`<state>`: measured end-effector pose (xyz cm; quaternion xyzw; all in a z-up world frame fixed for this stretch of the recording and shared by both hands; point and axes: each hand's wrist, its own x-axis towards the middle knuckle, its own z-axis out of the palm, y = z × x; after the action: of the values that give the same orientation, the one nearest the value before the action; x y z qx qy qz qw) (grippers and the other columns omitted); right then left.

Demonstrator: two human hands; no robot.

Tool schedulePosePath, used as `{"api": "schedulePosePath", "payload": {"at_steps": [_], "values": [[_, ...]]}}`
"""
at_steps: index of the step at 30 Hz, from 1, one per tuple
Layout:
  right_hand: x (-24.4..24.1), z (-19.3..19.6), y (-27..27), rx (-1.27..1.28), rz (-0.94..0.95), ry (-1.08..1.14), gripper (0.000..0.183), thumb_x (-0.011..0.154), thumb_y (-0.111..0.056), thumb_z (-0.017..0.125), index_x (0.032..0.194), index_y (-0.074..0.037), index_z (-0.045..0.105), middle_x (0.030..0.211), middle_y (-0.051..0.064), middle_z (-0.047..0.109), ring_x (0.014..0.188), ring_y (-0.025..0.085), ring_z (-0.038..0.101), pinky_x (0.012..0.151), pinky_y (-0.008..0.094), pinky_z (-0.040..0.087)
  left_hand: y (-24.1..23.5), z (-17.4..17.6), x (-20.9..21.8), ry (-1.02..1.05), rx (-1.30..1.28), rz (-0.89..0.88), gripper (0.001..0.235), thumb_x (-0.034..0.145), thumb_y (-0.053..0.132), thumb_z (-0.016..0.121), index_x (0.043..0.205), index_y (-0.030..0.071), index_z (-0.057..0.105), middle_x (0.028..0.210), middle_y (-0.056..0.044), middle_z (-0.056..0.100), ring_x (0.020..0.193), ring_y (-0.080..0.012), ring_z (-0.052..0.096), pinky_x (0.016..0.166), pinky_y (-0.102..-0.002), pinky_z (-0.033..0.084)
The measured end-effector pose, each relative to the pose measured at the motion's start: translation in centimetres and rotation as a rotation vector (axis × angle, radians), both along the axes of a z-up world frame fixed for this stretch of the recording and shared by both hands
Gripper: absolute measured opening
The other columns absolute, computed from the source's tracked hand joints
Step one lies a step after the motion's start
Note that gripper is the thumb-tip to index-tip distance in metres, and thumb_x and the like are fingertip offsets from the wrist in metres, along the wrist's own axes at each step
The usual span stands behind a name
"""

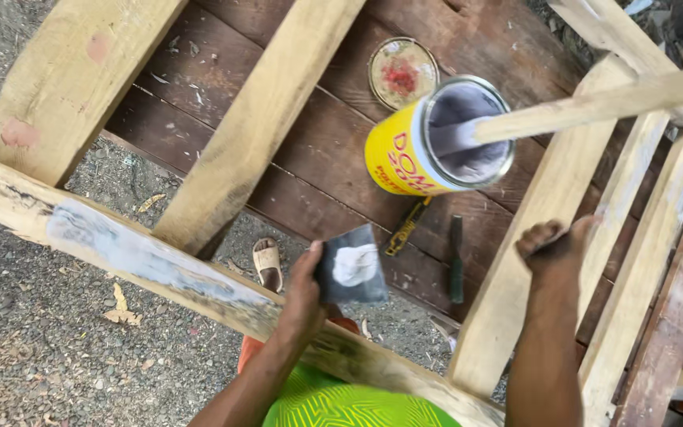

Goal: The person uses two putty knives to spread a white filler into gaps and joints of a wooden frame. They repeatedly scoop filler from a can and apply it to different sections of the frame, smoothing the surface with the knives.

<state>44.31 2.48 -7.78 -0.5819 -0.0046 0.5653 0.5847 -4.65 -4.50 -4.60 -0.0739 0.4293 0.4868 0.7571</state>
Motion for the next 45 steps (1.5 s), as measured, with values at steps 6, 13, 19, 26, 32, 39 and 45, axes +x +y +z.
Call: {"api": "schedulePosePath", "payload": {"at_steps": [6, 13, 19, 26, 32, 39, 45], "values": [[-12.6, 2.3, -0.7, -0.028, 0.495, -0.407, 0.058, 0.102, -0.06, 0.057, 0.139, -0.016, 0.055, 0.068, 0.001, 0.048, 0.045, 0.012, 0.036, 0.041, 0.03, 0.028, 14.6, -2.6, -0.2, -0.432, 0.164, -0.124, 0.042, 0.105, 0.04, 0.053, 0.115, 0.003, 0.07, 0.109, -0.011, 0.073, 0.096, -0.0249, 0.07, 0.095, -0.042, 0.055], [-18.0, -3.1, 5.9, 0.165, 0.254, -0.379, 0.039, 0.1, -0.049, 0.057, 0.1, -0.011, 0.062, 0.068, 0.001, 0.059, 0.049, 0.014, 0.052, 0.043, 0.029, 0.039, 25.9, -5.4, 3.4, -0.466, 0.399, -0.17, 0.044, 0.106, 0.034, 0.047, 0.122, -0.001, 0.068, 0.116, -0.013, 0.075, 0.106, -0.026, 0.072, 0.104, -0.043, 0.054], [-25.3, -2.9, 4.3, 0.172, 0.213, -0.478, 0.042, 0.095, -0.049, 0.059, 0.094, -0.008, 0.067, 0.067, 0.001, 0.064, 0.052, 0.013, 0.056, 0.047, 0.029, 0.043, 23.6, -4.9, -0.3, -0.315, 0.482, -0.149, 0.04, 0.111, 0.034, 0.049, 0.131, 0.002, 0.063, 0.127, -0.013, 0.07, 0.115, -0.0264, 0.069, 0.109, -0.046, 0.053], [-22.0, -3.6, 6.0, -0.318, 0.504, -1.668, 0.058, 0.085, -0.054, 0.073, 0.121, -0.01, 0.062, 0.084, 0.017, 0.073, 0.074, 0.037, 0.071, 0.063, 0.051, 0.055, 20.9, 2.1, -4.9, -0.337, 0.407, -0.025, 0.062, 0.113, 0.038, 0.028, 0.16, -0.001, 0.033, 0.162, -0.031, 0.047, 0.154, -0.0461, 0.041, 0.132, -0.057, 0.027], [-15.9, -7.4, 7.4, -0.546, 0.758, -1.584, 0.066, 0.094, -0.042, 0.061, 0.147, -0.007, 0.046, 0.088, 0.025, 0.072, 0.081, 0.043, 0.07, 0.071, 0.056, 0.056, 17.8, 3.2, -5.8, 0.026, 0.562, -0.197, 0.059, 0.109, 0.042, 0.028, 0.16, 0.013, 0.029, 0.165, -0.026, 0.038, 0.159, -0.046, 0.031, 0.132, -0.059, 0.021], [-8.4, -10.2, 12.3, -0.506, 0.576, -1.724, 0.062, 0.094, -0.038, 0.065, 0.141, -0.001, 0.05, 0.1, 0.021, 0.073, 0.084, 0.037, 0.073, 0.073, 0.05, 0.058, 14.4, 3.3, -10.6, 0.053, 0.564, -0.123, 0.048, 0.116, 0.041, 0.036, 0.127, 0.011, 0.071, 0.174, -0.024, 0.04, 0.165, -0.0521, 0.031, 0.137, -0.061, 0.02], [-15.3, -9.0, 15.3, -0.123, 0.315, -1.726, 0.018, 0.094, -0.032, 0.066, 0.109, -0.023, 0.071, 0.121, 0.007, 0.075, 0.082, 0.032, 0.074, 0.07, 0.047, 0.059, 11.4, 4.8, -9.4, 0.041, 0.346, -0.007, 0.051, 0.115, 0.04, 0.034, 0.129, 0.008, 0.071, 0.168, -0.029, 0.038, 0.159, -0.0513, 0.032, 0.133, -0.061, 0.02]]}}
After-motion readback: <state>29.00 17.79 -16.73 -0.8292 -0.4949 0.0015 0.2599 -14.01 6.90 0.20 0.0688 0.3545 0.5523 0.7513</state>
